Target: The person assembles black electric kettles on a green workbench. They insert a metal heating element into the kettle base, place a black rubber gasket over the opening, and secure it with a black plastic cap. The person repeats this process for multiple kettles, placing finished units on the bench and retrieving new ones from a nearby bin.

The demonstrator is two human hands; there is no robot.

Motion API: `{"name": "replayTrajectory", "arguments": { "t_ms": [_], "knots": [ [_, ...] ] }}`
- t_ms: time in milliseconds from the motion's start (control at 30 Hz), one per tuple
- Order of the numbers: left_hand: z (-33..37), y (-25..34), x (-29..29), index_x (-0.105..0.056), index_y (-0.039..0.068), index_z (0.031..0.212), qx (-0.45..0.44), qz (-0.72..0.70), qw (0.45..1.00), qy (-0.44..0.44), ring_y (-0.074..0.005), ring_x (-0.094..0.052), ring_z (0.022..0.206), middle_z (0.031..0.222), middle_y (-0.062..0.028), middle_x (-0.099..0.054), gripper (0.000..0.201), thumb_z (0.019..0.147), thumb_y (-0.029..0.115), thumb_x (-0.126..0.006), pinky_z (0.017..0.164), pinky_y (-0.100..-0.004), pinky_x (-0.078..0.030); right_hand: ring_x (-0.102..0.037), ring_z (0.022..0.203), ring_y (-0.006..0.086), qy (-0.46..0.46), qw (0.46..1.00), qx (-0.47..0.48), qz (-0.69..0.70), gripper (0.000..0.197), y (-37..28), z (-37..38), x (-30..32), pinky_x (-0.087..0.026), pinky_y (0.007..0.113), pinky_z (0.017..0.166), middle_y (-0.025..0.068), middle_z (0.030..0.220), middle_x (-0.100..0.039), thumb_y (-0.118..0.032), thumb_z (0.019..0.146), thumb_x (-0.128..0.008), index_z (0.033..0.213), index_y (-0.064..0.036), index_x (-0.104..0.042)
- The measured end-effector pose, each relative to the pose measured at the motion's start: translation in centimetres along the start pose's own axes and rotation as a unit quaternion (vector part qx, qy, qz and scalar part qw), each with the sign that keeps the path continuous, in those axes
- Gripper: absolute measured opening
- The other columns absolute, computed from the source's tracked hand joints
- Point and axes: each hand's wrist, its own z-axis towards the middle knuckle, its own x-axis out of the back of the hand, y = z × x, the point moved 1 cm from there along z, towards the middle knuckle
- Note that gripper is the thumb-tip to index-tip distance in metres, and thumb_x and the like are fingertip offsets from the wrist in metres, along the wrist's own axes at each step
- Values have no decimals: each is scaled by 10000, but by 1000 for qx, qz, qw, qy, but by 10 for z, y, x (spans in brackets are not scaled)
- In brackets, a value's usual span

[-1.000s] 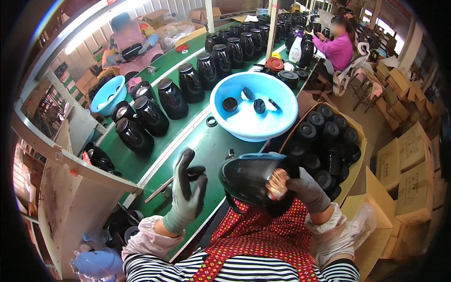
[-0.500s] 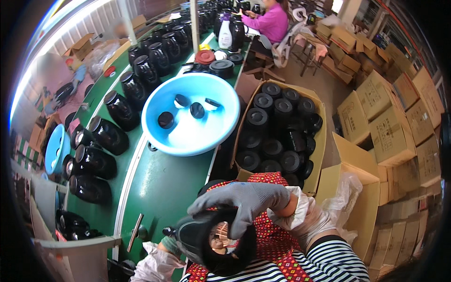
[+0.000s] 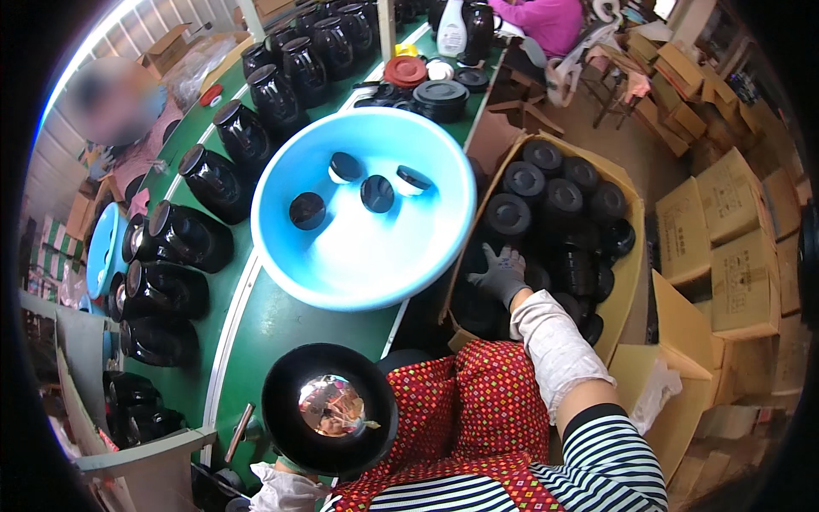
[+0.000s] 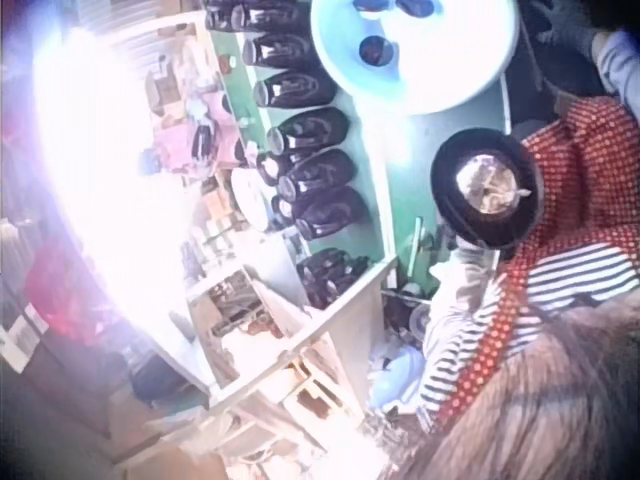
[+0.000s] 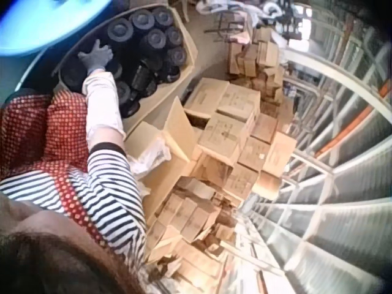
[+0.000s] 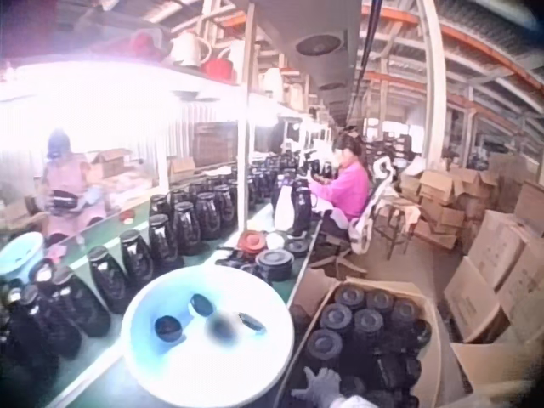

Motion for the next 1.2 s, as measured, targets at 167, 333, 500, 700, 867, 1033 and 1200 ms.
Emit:
{"name": "replayTrajectory", "arguments": {
  "t_ms": [167, 333, 500, 700, 867, 1033, 1200],
  "knots": [
    [5, -2, -3, -416, 50, 1621, -8, 1, 1000, 13, -281, -574, 1409, 1582, -160, -536, 610, 1068, 166, -647, 1183, -450, -501, -396, 1421, 459, 43, 999, -20, -12, 1019, -7, 9, -19, -312, 588, 1178, 280, 1546, -406, -738, 829, -721, 1660, -243, -398],
    [15, 0, -12, -415, 46, 1619, -19, 8, 1000, -15, -285, -572, 1412, 1581, -164, -535, 605, 1073, 178, -639, 1185, -450, -501, -503, 1308, 409, 114, 992, -5, 55, 791, 36, 0, -14, -454, 550, 1059, 191, 1405, -554, -612, 965, -624, 1618, -196, -464],
    [6, 0, -25, -414, 41, 1617, -38, 21, 999, -30, -288, -570, 1416, 1581, -168, -533, 601, 1078, 191, -632, 1186, -450, -501, -379, 1509, 431, -7, 999, 42, 16, 969, 23, -15, 10, -332, 531, 1217, 230, 1706, -324, -752, 918, -596, 1700, -248, -328],
    [4, -5, -32, -413, 35, 1615, -41, 30, 998, -31, -292, -568, 1419, 1580, -173, -531, 596, 1084, 206, -623, 1188, -451, -501, -350, 1502, 474, -8, 1000, 20, -7, 1027, 0, 11, -4, -311, 567, 1211, 287, 1663, -332, -695, 838, -724, 1693, -275, -340],
    [-4, -9, -32, -412, 31, 1614, -42, 31, 998, -21, -296, -566, 1422, 1579, -177, -530, 593, 1090, 219, -615, 1190, -451, -501, -363, 1454, 429, 0, 1000, -18, 6, 1026, -1, 12, -4, -341, 535, 1174, 247, 1567, -417, -666, 798, -786, 1665, -276, -400],
    [3, -10, -31, -411, 26, 1612, -38, 27, 998, -45, -300, -564, 1426, 1578, -180, -528, 590, 1095, 231, -608, 1191, -451, -501, -470, 1389, 434, 26, 988, -82, 128, 1026, 18, -22, 32, -417, 514, 1156, 244, 1480, -533, -738, 799, -778, 1632, -231, -461],
    [4, -14, -35, -411, 21, 1610, -37, 37, 995, -83, -303, -562, 1429, 1578, -184, -527, 588, 1100, 244, -600, 1193, -452, -501, -599, 1318, 316, 33, 808, 240, 537, 1026, -12, -157, 114, -477, 443, 1136, 177, 1398, -593, -669, 853, -809, 1592, -33, -487]
  ]
}}
